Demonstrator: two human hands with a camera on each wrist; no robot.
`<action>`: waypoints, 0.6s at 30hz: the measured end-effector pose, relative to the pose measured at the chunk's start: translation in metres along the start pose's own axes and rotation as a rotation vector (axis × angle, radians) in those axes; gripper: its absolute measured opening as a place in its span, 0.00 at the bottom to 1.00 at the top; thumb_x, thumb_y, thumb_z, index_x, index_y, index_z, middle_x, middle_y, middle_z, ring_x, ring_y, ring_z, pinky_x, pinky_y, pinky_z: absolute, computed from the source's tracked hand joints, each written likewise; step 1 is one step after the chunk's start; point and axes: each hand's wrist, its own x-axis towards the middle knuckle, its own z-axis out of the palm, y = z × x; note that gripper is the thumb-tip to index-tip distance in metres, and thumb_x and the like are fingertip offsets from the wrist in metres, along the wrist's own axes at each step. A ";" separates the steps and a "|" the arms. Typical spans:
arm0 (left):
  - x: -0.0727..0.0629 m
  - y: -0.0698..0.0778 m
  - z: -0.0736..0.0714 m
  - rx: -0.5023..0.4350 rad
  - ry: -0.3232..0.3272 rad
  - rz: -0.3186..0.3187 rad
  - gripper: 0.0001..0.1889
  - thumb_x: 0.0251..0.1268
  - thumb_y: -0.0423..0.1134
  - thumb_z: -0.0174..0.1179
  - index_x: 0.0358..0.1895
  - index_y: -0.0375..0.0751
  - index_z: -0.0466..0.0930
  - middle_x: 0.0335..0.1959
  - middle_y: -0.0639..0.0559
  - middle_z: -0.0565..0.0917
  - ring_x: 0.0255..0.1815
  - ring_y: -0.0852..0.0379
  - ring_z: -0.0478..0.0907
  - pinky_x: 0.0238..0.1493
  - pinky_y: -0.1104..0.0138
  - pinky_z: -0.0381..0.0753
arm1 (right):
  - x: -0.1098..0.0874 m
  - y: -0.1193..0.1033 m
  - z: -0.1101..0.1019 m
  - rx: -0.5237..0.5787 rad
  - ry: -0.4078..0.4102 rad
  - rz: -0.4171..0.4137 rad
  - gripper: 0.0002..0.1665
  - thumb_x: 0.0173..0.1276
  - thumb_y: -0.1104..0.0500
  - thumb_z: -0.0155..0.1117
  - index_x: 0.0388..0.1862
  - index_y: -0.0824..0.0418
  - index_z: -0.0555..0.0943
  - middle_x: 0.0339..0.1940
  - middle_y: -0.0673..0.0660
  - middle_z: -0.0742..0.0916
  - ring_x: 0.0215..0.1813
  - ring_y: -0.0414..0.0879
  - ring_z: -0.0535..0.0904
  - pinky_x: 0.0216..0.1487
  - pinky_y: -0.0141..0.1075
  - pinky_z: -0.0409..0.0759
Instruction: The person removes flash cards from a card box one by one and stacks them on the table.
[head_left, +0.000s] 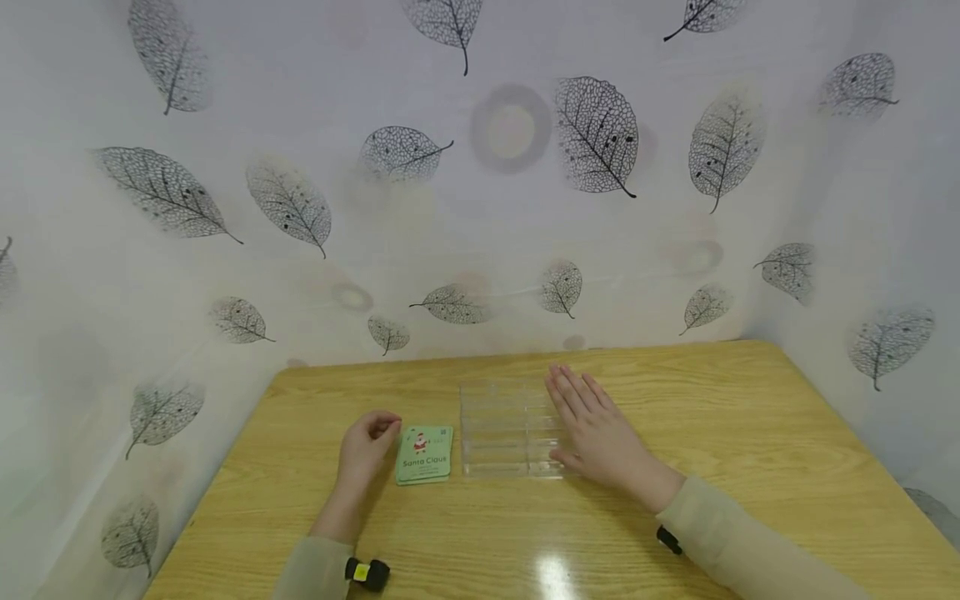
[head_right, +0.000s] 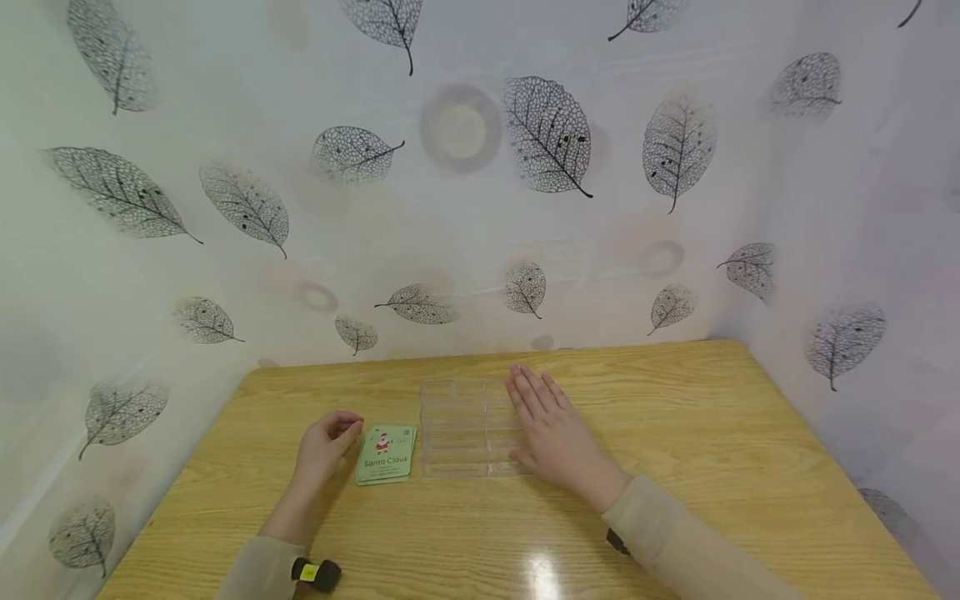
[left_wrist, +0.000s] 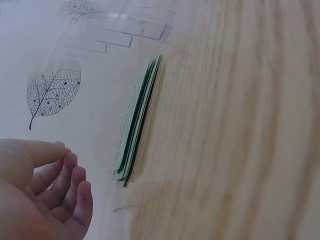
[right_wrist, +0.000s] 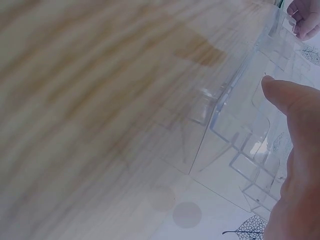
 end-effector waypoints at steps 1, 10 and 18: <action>0.000 0.001 0.000 -0.005 0.001 0.006 0.09 0.76 0.32 0.63 0.50 0.30 0.86 0.42 0.39 0.88 0.40 0.57 0.78 0.38 0.75 0.76 | 0.000 0.000 0.000 0.000 0.001 0.000 0.67 0.65 0.30 0.72 0.85 0.71 0.55 0.88 0.68 0.57 0.87 0.64 0.56 0.86 0.58 0.56; -0.006 0.009 -0.002 -0.020 -0.023 0.029 0.08 0.75 0.32 0.64 0.50 0.31 0.86 0.44 0.39 0.89 0.39 0.60 0.78 0.38 0.75 0.77 | 0.002 0.000 -0.001 -0.002 -0.022 0.006 0.69 0.64 0.30 0.72 0.85 0.71 0.54 0.88 0.69 0.57 0.88 0.64 0.56 0.87 0.57 0.55; -0.012 0.016 -0.003 -0.028 -0.032 0.036 0.07 0.75 0.32 0.64 0.50 0.33 0.86 0.43 0.41 0.90 0.40 0.59 0.78 0.39 0.75 0.77 | 0.001 0.000 0.001 0.059 0.013 0.016 0.69 0.62 0.33 0.76 0.85 0.70 0.54 0.88 0.69 0.57 0.87 0.65 0.56 0.86 0.58 0.56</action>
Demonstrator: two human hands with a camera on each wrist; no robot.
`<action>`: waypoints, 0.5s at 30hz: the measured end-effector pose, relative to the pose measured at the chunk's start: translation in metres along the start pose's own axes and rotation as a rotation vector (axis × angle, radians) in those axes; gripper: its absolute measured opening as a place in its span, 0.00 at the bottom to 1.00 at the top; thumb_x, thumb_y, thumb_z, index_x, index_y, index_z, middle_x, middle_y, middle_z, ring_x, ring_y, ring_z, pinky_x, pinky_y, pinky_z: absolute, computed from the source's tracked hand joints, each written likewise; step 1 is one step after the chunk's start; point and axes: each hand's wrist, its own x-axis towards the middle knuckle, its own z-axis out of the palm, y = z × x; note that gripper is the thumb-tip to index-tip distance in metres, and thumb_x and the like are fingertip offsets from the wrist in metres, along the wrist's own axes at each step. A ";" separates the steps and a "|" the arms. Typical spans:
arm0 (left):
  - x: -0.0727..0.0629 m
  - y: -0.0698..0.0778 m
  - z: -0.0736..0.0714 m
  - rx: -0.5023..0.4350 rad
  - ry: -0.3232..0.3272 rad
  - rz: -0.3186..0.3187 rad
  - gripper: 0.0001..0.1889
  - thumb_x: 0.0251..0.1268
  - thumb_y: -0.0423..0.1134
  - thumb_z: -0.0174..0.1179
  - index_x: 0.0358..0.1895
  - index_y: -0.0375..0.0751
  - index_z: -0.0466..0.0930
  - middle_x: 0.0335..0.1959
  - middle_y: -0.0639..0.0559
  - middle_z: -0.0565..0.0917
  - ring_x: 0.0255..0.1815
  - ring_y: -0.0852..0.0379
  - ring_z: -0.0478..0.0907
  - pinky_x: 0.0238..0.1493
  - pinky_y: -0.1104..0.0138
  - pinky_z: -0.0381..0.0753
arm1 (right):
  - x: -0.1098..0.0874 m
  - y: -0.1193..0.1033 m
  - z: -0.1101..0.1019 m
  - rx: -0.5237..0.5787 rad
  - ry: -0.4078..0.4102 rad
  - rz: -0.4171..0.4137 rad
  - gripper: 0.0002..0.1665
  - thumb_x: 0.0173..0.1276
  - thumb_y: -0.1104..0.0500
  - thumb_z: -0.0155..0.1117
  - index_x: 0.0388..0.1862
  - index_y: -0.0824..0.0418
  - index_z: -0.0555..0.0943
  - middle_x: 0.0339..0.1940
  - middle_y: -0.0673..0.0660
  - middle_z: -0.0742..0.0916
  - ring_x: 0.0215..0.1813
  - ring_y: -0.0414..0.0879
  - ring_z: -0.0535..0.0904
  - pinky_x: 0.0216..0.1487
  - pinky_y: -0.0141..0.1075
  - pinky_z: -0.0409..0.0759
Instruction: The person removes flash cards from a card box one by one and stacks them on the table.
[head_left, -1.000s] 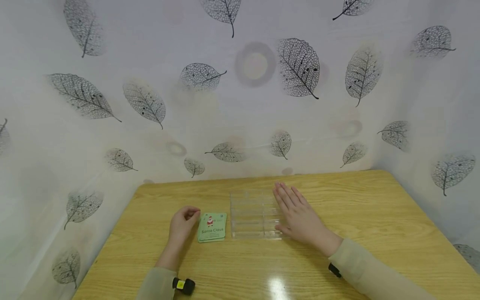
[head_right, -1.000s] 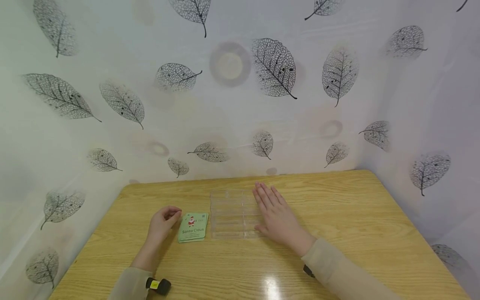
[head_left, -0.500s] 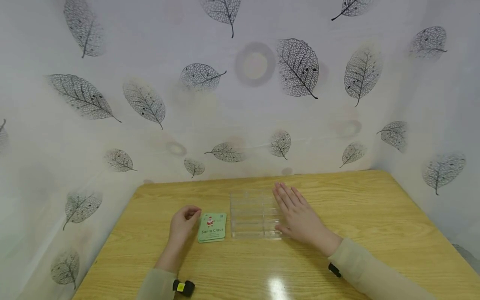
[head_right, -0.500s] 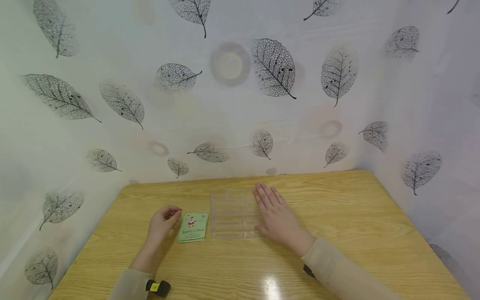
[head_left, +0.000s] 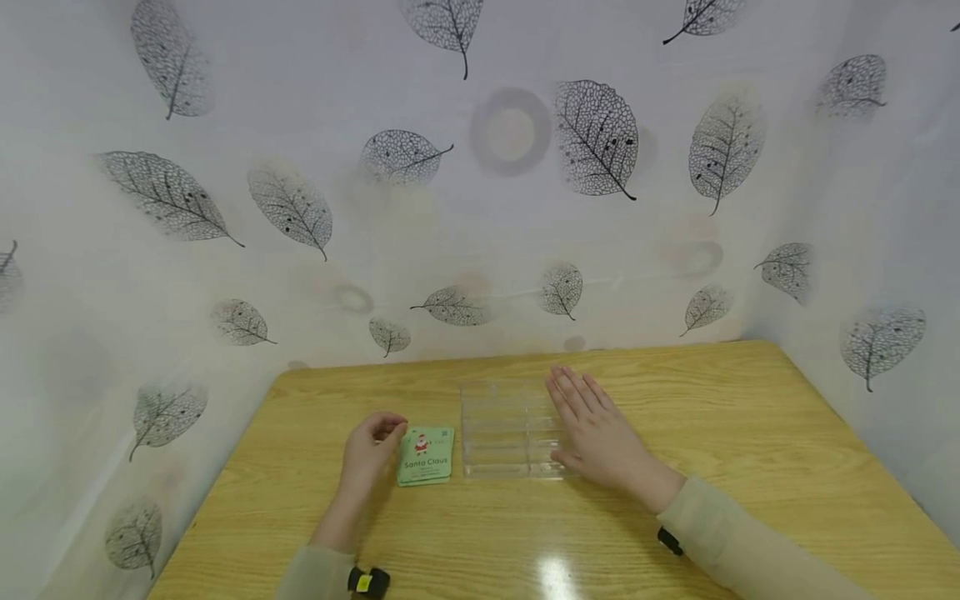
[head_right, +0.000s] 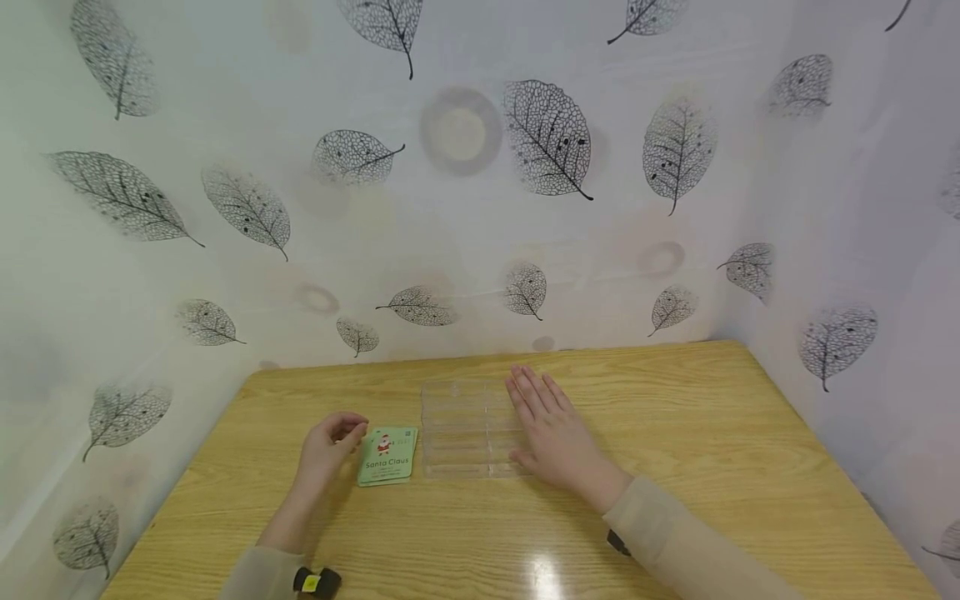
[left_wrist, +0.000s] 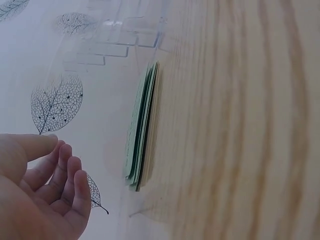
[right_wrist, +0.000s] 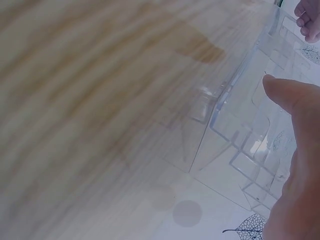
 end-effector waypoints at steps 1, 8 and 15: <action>-0.001 0.001 0.000 0.002 -0.001 0.002 0.07 0.76 0.32 0.64 0.50 0.33 0.86 0.43 0.41 0.90 0.41 0.59 0.78 0.39 0.75 0.77 | 0.000 0.000 0.000 0.009 0.005 0.002 0.70 0.61 0.33 0.76 0.85 0.70 0.54 0.88 0.69 0.57 0.87 0.65 0.56 0.86 0.59 0.56; -0.005 0.005 0.000 0.022 -0.005 0.030 0.07 0.76 0.33 0.64 0.50 0.35 0.87 0.45 0.42 0.90 0.43 0.58 0.80 0.42 0.75 0.78 | 0.001 0.000 -0.002 0.072 -0.012 0.032 0.67 0.66 0.35 0.74 0.86 0.68 0.52 0.89 0.69 0.55 0.89 0.64 0.49 0.87 0.60 0.51; -0.007 0.011 0.001 0.061 0.003 0.092 0.06 0.75 0.33 0.65 0.49 0.36 0.87 0.45 0.42 0.90 0.45 0.54 0.84 0.44 0.74 0.81 | 0.001 -0.002 -0.007 0.088 -0.012 0.032 0.64 0.69 0.34 0.70 0.87 0.67 0.51 0.89 0.68 0.54 0.89 0.63 0.48 0.89 0.57 0.47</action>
